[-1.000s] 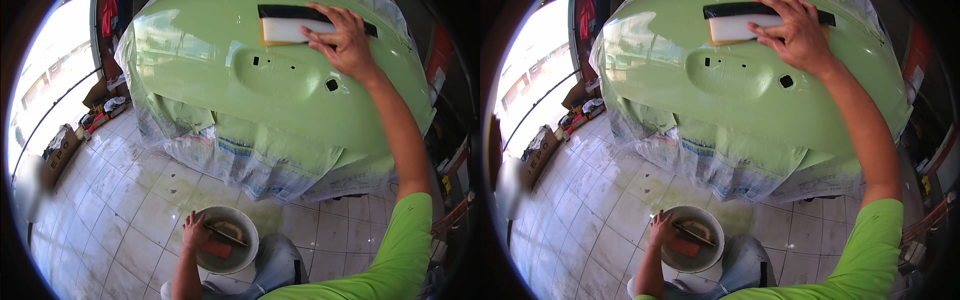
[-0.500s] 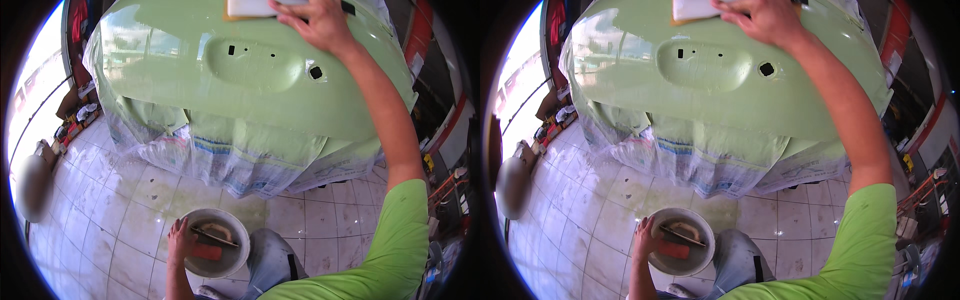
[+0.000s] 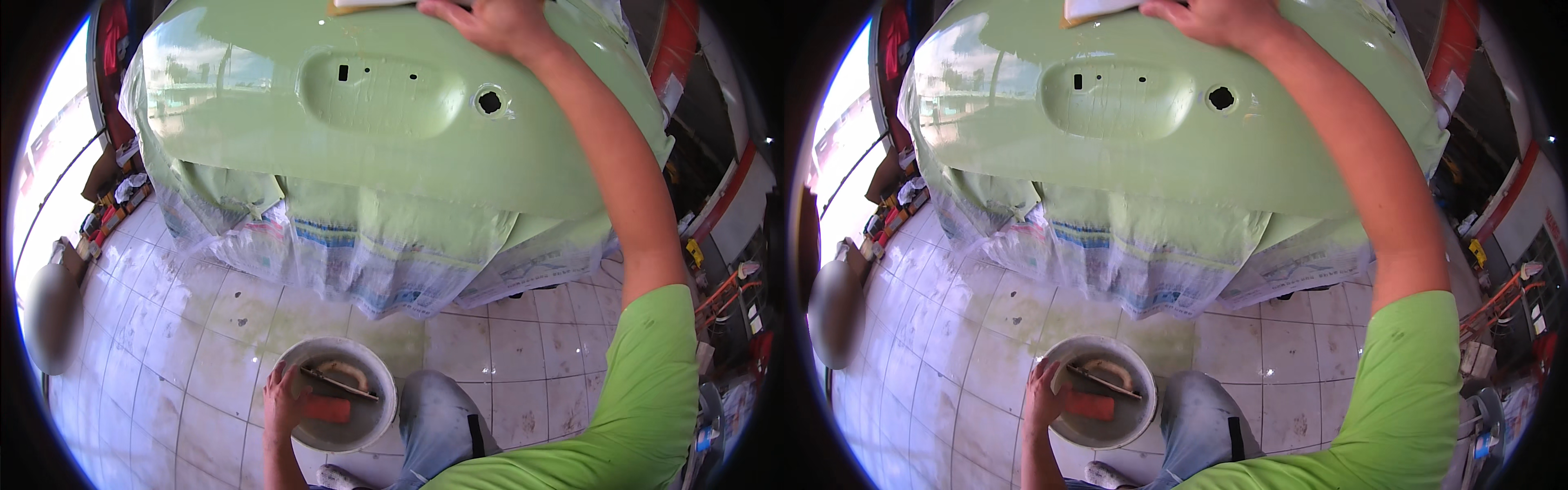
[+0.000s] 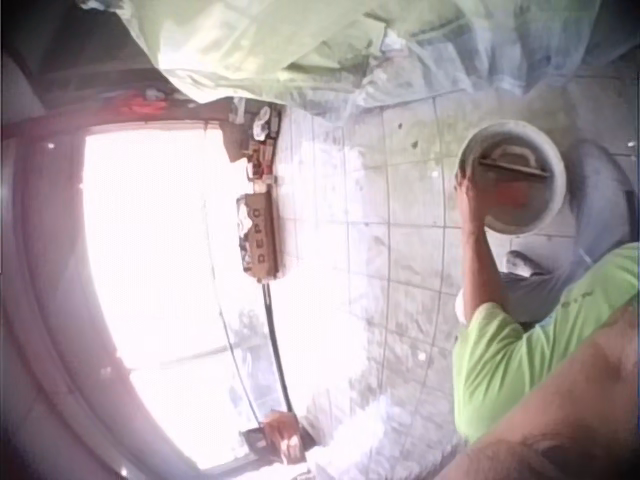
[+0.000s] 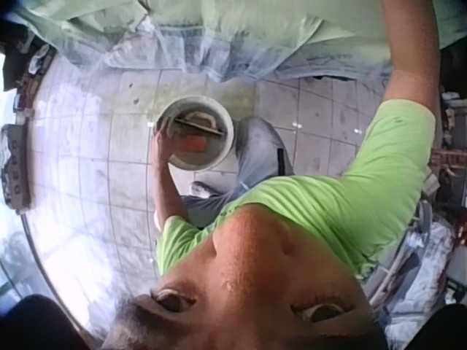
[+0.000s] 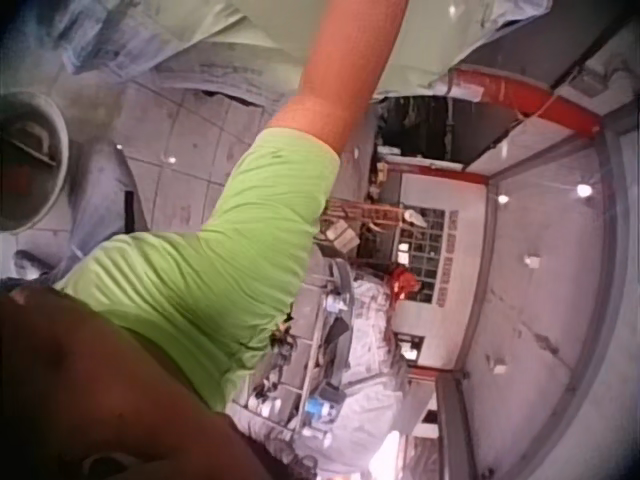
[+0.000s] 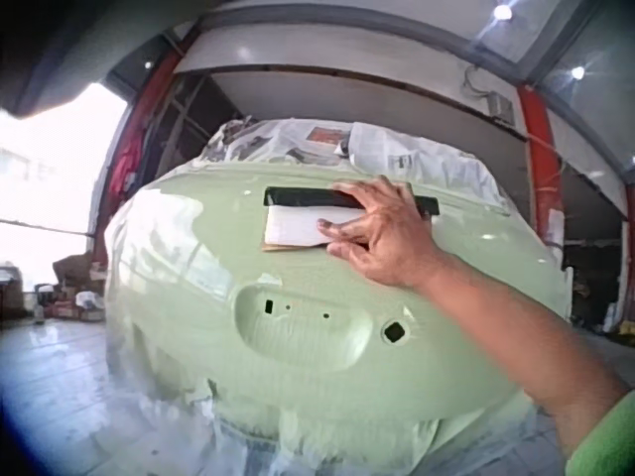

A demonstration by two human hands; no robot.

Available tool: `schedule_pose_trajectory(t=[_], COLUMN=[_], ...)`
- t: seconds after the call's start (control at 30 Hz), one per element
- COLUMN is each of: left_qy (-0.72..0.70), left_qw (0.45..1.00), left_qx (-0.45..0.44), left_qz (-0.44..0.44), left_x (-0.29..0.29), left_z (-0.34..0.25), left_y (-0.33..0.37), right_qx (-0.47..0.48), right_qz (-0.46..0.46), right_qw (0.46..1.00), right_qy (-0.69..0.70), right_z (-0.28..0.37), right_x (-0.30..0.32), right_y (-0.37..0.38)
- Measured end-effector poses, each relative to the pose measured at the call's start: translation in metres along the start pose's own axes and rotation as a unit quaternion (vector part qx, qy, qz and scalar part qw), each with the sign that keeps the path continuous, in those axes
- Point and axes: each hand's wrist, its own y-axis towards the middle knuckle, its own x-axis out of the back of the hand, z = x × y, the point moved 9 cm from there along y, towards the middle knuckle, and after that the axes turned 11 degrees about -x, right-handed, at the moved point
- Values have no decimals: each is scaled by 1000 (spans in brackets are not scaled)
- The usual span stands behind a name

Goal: The person sands a light green car hood with a sanding block, repeatedly dipping the block into a bucket of water. The hood is partially covered with newspaper and plastic sheeting. The person works across the surface, smoothing the primer or filler.

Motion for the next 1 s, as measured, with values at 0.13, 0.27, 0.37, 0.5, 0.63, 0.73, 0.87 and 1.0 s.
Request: schedule_pose_trajectory(t=[0.13,0.27,0.37,0.5,0.63,0.73,0.87,1.0], left_qy=[38,55,59,43,68,76,60,20], left_qw=[998,996,995,997,997,995,991,997], left_qx=[36,70,74,62,35,63,109,65], left_qz=[34,5,11,-6,2,-9,-38,-35], left_x=[-17,4,10,-6,-31,-9,1,-20], left_z=[15,31,10,13,38,31,38,33], left_y=[-9,-40,-45,-35,-46,-64,-77,-39], right_qx=[2,2,27,6,-14,-16,-9,-8], right_qz=[-14,3,41,3,-61,6,71,-25], right_qw=[1000,1000,999,1000,998,1000,997,999], right_qy=[-16,-31,-5,-9,-28,13,34,-17], right_z=[-6,-10,-18,-19,-13,-4,-15,-24], right_x=[-17,24,37,5,-1,30,44,-2], right_y=[24,-85,-101,-12,6,-77,-100,1])
